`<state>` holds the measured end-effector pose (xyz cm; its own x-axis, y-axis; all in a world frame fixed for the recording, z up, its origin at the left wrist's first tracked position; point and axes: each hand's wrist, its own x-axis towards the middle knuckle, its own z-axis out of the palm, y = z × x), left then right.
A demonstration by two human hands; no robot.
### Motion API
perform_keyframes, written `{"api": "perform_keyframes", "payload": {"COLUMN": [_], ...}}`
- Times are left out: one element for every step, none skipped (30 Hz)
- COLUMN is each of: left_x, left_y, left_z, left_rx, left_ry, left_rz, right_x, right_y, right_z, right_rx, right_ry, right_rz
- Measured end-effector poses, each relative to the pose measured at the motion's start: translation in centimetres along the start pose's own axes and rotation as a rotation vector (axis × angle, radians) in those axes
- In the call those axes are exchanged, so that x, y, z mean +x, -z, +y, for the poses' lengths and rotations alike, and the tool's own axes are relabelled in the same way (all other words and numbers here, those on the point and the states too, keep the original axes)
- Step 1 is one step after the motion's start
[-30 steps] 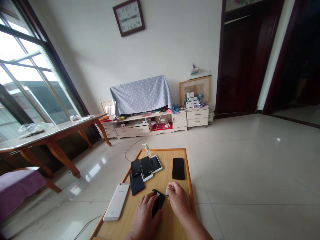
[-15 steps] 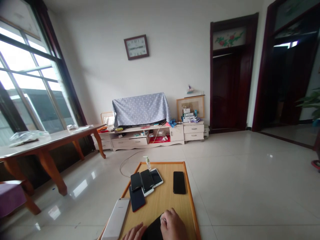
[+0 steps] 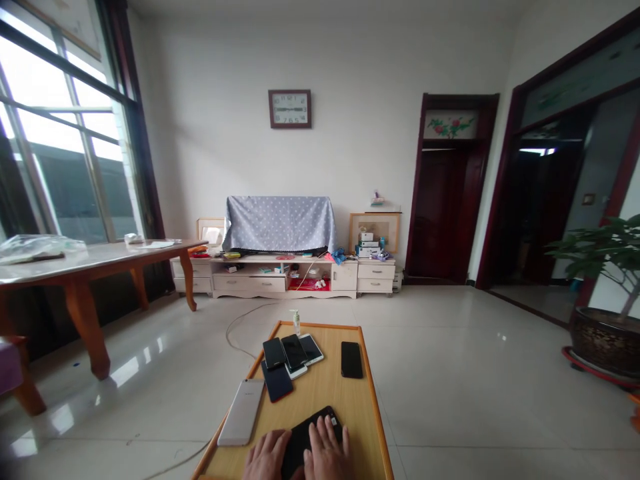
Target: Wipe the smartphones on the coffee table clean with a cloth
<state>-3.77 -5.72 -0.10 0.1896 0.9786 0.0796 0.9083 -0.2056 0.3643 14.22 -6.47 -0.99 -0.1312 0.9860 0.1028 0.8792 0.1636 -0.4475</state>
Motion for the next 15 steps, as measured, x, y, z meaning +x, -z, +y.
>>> {"api": "perform_keyframes", "payload": {"left_x": [-0.5,-1.0,-1.4,-1.8,-2.1,-2.3,-2.5,-2.5,-2.6,-2.6,-2.6,-2.6,-2.6,-2.7,-2.7], "left_y": [0.5,0.9,1.2,1.5,1.7,1.8,1.9,1.9,1.9,1.9,1.9,1.8,1.8,1.8,1.8], "left_z": [0.1,0.3,0.3,0.4,0.3,0.3,0.2,0.1,-0.1,-0.2,-0.3,-0.4,-0.4,-0.4,-0.4], "left_rx": [-0.01,-0.026,-0.046,-0.061,-0.072,-0.079,-0.085,-0.088,-0.09,-0.09,-0.089,-0.086,-0.083,-0.078,-0.072], "left_ry": [-0.017,-0.029,-0.047,-0.045,-0.062,-0.083,-0.087,-0.089,-0.089,-0.087,-0.082,-0.079,-0.077,-0.075,-0.073], "left_rz": [0.003,0.015,0.028,0.049,0.052,0.038,0.031,0.023,0.017,0.014,0.01,0.007,0.002,-0.003,-0.01], "right_x": [-0.7,-1.4,-2.0,-2.4,-2.7,-2.9,-2.9,-2.8,-2.6,-2.4,-2.3,-2.1,-2.0,-2.0,-2.0], "right_y": [-0.3,-0.6,-0.7,-0.8,-0.7,-0.6,-0.4,-0.2,0.1,0.3,0.6,0.8,1.1,1.4,1.6], "right_z": [-0.8,-1.4,-1.9,-2.1,-2.2,-2.2,-2.1,-1.9,-1.7,-1.5,-1.3,-1.2,-1.2,-1.3,-1.4], "right_rx": [0.011,0.02,0.024,0.018,0.004,-0.014,-0.033,-0.04,-0.045,-0.047,-0.048,-0.05,-0.053,-0.058,-0.064], "right_ry": [0.023,0.051,0.068,0.069,0.055,0.024,-0.004,-0.024,-0.04,-0.053,-0.061,-0.066,-0.068,-0.068,-0.067], "right_rz": [-0.01,-0.009,0.004,0.026,0.048,0.075,0.101,0.12,0.135,0.147,0.158,0.169,0.182,0.197,0.215]}}
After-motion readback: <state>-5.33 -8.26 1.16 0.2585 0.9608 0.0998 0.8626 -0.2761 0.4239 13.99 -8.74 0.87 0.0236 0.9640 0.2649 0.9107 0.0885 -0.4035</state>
